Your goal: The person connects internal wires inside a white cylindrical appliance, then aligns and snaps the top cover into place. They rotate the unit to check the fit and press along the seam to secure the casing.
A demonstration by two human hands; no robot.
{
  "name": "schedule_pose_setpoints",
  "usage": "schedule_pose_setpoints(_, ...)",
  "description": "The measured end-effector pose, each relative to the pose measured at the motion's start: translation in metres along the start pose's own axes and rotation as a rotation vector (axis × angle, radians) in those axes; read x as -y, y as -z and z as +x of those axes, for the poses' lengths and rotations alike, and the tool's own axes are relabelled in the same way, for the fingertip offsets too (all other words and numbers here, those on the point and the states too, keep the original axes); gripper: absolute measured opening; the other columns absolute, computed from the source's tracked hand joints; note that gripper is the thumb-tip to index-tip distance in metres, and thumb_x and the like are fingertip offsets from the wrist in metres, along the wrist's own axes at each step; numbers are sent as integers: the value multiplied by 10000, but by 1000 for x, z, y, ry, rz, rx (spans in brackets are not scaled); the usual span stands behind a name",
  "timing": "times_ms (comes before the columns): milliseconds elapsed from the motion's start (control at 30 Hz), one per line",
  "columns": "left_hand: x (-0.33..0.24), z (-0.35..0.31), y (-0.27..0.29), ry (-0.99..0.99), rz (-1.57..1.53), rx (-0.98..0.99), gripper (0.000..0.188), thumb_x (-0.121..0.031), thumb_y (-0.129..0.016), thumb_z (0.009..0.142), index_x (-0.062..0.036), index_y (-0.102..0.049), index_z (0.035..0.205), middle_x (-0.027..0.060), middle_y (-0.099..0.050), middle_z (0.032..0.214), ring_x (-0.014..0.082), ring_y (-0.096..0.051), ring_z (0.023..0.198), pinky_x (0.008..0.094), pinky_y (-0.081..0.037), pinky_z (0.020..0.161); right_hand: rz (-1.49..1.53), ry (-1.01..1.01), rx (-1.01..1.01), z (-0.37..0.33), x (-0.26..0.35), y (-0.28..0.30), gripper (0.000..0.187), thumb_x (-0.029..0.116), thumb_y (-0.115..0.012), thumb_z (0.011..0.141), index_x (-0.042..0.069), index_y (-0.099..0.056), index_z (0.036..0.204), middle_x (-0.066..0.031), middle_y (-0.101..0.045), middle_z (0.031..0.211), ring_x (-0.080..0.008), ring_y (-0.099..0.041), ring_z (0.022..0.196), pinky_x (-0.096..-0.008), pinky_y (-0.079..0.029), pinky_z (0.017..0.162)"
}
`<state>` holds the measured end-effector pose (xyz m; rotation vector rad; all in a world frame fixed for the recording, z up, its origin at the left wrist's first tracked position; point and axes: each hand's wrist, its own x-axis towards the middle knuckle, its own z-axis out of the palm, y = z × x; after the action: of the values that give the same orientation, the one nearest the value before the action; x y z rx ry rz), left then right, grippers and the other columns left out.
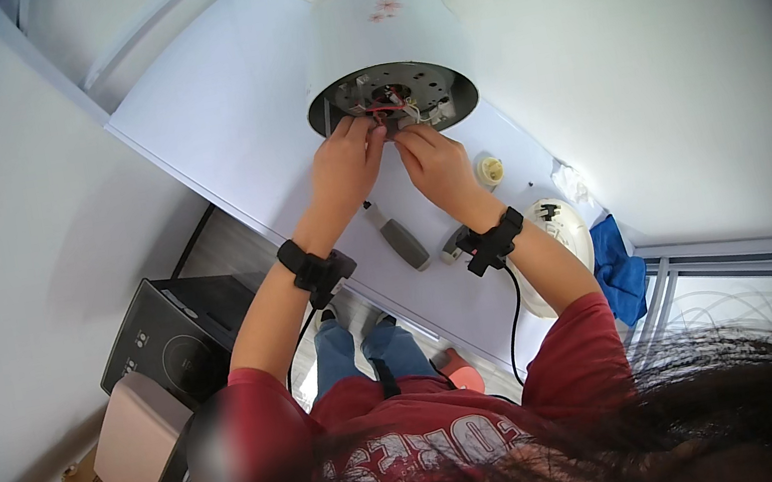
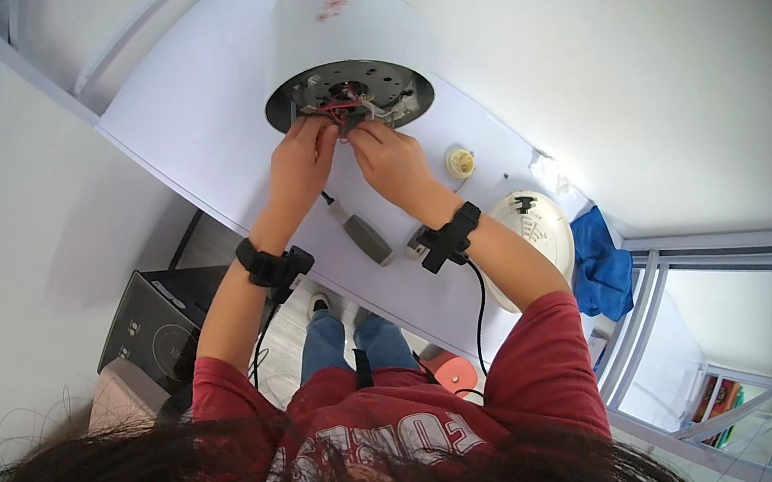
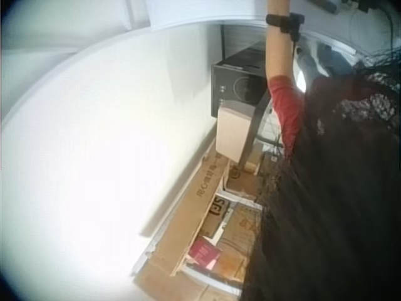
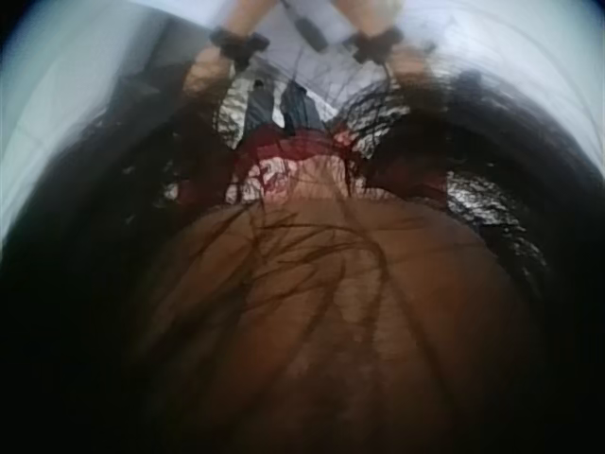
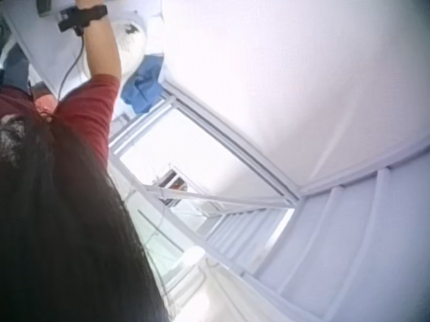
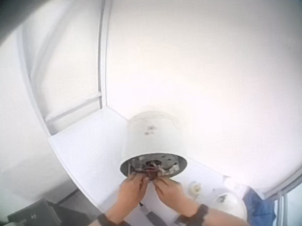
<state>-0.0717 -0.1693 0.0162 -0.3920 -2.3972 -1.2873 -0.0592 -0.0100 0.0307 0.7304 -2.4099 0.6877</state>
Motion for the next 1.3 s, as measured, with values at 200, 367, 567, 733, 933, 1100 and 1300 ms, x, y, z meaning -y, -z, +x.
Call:
schedule_pose_setpoints(200, -5, 0, -5, 36, -76, -9, 85, -70, -603, 867, -32, -608, 943, 166, -633, 860, 353, -612, 692, 395, -490, 602, -10, 55, 8, 0, 1, 7, 163, 41, -634, 805, 35, -611, 966, -96, -618, 994, -285, -650, 740, -362, -550, 595)
schedule_pose_setpoints(367, -2, 1, -6, -25, -74, -47, 77, -46, -608, 853, -22, -605, 926, 171, -637, 859, 363, -616, 718, 399, -492, 616, 56, -81, -62, -4, 3, 14, 336, 61, -677, 784, 38, -558, 1097, -116, -588, 1080, -273, -646, 714, -358, -538, 581)
schedule_pose_setpoints(567, -13, -2, -1, -5, -105, -38, 71, -39, -610, 850, -14, -604, 916, 162, -641, 856, 371, -618, 736, 403, -501, 636, 340, -465, 44, 5, 8, 23, 364, 39, -672, 828, -2, -534, 1162, -112, -637, 910, -149, -646, 724, -263, -533, 601)
schedule_pose_setpoints(733, -10, -12, 1, -107, 15, 47, 77, -75, -629, 847, -39, -604, 911, 119, -616, 845, 344, -615, 721, 413, -504, 621, 511, -600, 168, 3, -4, 25, 337, 19, -665, 834, -24, -537, 1143, -73, -636, 779, -106, -621, 661, -243, -519, 577)
schedule_pose_setpoints(933, -12, -13, 8, -260, 99, 47, 98, -59, -667, 788, -56, -621, 874, 79, -584, 848, 308, -608, 736, 402, -507, 638, 571, -598, 174, 3, -4, 30, 283, 35, -676, 807, -5, -538, 1051, -72, -637, 747, -120, -622, 643, -257, -504, 577)
schedule_pose_setpoints(1100, -19, -11, 11, -328, 127, 0, 83, -36, -672, 760, -57, -626, 826, 72, -568, 843, 295, -593, 745, 393, -498, 666, 626, -547, 201, 4, 3, 37, 313, 41, -678, 794, 20, -487, 1041, -76, -633, 737, -134, -627, 648, -265, -496, 600)
schedule_pose_setpoints(1300, -23, -17, 9, -304, 72, 18, 78, -11, -655, 755, -54, -624, 813, 75, -569, 844, 302, -593, 750, 400, -491, 668, 549, -480, 212, 1, 6, 41, 272, 32, -655, 805, 42, -480, 1013, -72, -590, 685, -157, -628, 633, -278, -493, 596)
